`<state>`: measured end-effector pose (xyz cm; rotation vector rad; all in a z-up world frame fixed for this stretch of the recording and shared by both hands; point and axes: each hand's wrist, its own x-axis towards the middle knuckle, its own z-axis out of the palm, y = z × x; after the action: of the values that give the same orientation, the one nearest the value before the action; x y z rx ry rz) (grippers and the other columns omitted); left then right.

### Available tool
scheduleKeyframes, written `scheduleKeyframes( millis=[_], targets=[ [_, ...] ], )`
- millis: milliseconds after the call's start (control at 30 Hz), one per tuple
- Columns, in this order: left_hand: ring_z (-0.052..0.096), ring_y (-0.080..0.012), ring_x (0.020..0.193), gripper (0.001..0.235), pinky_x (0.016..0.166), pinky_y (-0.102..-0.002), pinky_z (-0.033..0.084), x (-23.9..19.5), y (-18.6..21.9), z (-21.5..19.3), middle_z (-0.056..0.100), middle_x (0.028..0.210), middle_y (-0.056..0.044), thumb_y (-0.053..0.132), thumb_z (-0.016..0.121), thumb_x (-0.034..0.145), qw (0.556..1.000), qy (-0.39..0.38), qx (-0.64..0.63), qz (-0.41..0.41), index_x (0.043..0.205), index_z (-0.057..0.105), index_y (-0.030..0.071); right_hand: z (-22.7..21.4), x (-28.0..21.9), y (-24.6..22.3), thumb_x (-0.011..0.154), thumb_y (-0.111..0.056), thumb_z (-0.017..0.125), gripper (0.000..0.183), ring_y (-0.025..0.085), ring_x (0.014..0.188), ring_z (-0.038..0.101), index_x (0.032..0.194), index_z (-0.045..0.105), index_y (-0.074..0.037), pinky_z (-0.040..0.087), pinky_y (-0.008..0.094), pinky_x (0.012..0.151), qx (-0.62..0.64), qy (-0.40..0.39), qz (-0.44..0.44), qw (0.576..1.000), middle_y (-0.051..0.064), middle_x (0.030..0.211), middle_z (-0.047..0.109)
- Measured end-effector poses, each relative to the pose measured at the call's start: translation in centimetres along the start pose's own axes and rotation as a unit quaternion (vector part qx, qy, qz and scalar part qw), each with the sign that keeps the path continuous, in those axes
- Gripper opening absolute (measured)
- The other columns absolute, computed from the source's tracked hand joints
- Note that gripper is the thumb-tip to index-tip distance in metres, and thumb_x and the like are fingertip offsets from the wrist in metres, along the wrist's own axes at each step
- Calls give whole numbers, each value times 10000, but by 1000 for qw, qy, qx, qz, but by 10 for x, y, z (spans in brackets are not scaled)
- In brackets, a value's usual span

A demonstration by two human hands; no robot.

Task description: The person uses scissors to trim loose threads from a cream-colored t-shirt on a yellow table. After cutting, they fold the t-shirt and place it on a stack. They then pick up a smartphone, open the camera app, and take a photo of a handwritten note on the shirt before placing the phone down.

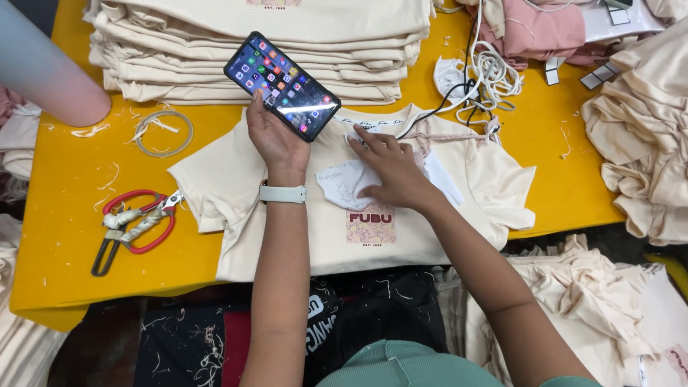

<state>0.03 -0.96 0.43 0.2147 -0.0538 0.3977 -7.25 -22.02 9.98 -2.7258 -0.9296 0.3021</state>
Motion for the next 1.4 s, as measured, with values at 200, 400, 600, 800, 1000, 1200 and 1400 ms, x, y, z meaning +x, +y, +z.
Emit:
scheduleKeyframes(
  millis=[200,400,600,800,1000,1200,1400],
  targets=[
    [656,-331,1192,351,1038,-548,550,-3,1,5,647,1282,-89,378,644,961,999,18,17,-24,1255,630,186,18,34,10,849,-252,793,248,249,1059,547,1070,750,-149,378,448,945,-44,23,-29,998,41,1079,651],
    [710,-245,957,400,882,-413,628,-4,-7,6,659,1017,-39,13,685,787,992,44,114,-17,1095,600,254,22,67,29,864,-74,741,179,315,876,679,944,586,-116,493,445,799,83,-24,-29,996,54,865,655],
    [663,-307,1127,982,882,-407,614,-1,-23,-12,596,1267,-138,-252,694,672,983,-17,184,-16,1413,302,259,13,56,20,791,-89,848,264,279,1055,581,999,685,-98,440,434,942,34,133,-37,990,87,1042,615],
    [642,-319,1168,903,904,-448,615,2,-23,-18,594,1293,-138,-228,653,727,985,-34,163,-34,1396,311,273,47,26,15,813,-58,751,132,241,898,662,939,730,-94,522,370,834,95,72,-52,991,77,903,686],
    [708,-332,1024,568,818,-460,652,8,-24,-23,662,1121,-157,4,581,805,991,-12,121,-53,1292,472,274,41,3,4,877,-493,737,634,358,1281,424,1439,566,-255,329,555,1073,58,21,-75,995,114,1583,442],
    [724,-255,851,275,710,-392,652,19,-36,-38,665,978,-128,258,595,953,974,73,213,-19,1203,495,206,59,-1,11,855,-250,803,291,318,1019,621,1099,715,-118,502,441,860,135,108,-130,976,114,1113,703],
    [702,-163,713,332,609,-320,627,-24,-5,41,698,852,-92,243,787,867,954,66,294,1,1057,529,153,84,0,16,944,-214,707,112,244,927,622,1014,698,-127,525,370,800,48,208,-156,964,47,1026,658]
  ],
)
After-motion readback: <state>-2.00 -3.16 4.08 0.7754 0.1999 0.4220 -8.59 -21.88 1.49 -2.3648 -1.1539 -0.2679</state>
